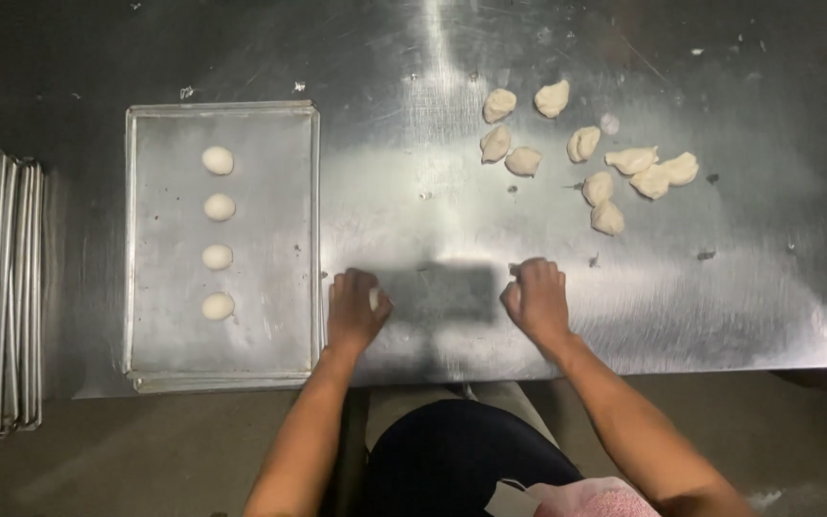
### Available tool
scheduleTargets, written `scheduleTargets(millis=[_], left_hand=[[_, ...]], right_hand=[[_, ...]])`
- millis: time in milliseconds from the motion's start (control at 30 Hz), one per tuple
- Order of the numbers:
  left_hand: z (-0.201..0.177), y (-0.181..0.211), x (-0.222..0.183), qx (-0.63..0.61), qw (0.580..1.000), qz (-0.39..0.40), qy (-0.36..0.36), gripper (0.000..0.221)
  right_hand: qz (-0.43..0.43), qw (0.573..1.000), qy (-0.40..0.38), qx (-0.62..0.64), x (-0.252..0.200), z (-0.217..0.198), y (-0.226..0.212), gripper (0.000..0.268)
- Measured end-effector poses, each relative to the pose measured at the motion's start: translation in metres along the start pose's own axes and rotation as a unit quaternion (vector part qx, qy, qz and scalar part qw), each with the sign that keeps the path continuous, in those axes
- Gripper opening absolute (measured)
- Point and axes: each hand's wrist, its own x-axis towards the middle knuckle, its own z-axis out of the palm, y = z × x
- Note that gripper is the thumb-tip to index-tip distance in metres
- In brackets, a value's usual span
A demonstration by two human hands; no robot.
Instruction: Placing rounded pieces of bread dough into rows on a metal baking tray at a bakery workbench.
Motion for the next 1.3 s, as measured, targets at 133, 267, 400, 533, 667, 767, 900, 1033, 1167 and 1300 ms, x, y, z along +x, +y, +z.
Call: scheduleTargets(millis=[133,267,400,533,667,767,900,1033,1167,1300], left_hand=[[0.015,-0.003,0.053,-0.022,0.996,-0.033,0.085,0.017],[0.054,0.002,0.091,-0.034,0.983,-0.001,0.182,0.012],[0.055,0.051,0.094,-0.080,0.990,-0.051,0.105,0.009],[0.037,0.071,0.055,-0.114,0.990,0.014,0.086,0.018],[0.031,0.022,-0.004,-0.065,0.997,0.040,0.025,0.021],[0.019,-0.018,-0.007,-0.032,0.996,0.060,0.053,0.023],[0.018,-0.028,0.049,0.015,0.995,-0.002,0.094,0.019],[0.036,0.023,0.069,-0.122,0.975,-0.032,0.184,0.023],[0.029,0.058,0.047,-0.189,0.972,-0.027,0.138,0.027],[0.006,0.056,0.041,-0.196,0.976,0.047,0.083,0.029]], right_hand=[[0.030,0.991,0.132,0.021,0.057,0.024,-0.001,0.027],[0.079,0.986,0.145,0.038,0.096,0.054,-0.027,0.026],[0.058,0.991,0.107,0.055,0.089,0.059,-0.050,0.023],[0.009,0.999,-0.019,0.048,0.049,0.039,-0.048,0.020],[-0.040,0.997,-0.025,0.063,0.007,0.005,-0.023,0.023],[-0.055,0.998,-0.018,0.033,0.014,-0.002,0.000,0.026],[0.036,0.986,0.163,0.027,0.071,0.026,0.001,0.026],[0.108,0.967,0.218,0.082,0.095,0.070,-0.043,0.023],[0.079,0.979,0.158,0.102,0.063,0.045,-0.070,0.027],[-0.050,0.988,0.094,0.109,0.064,0.025,-0.062,0.028]])
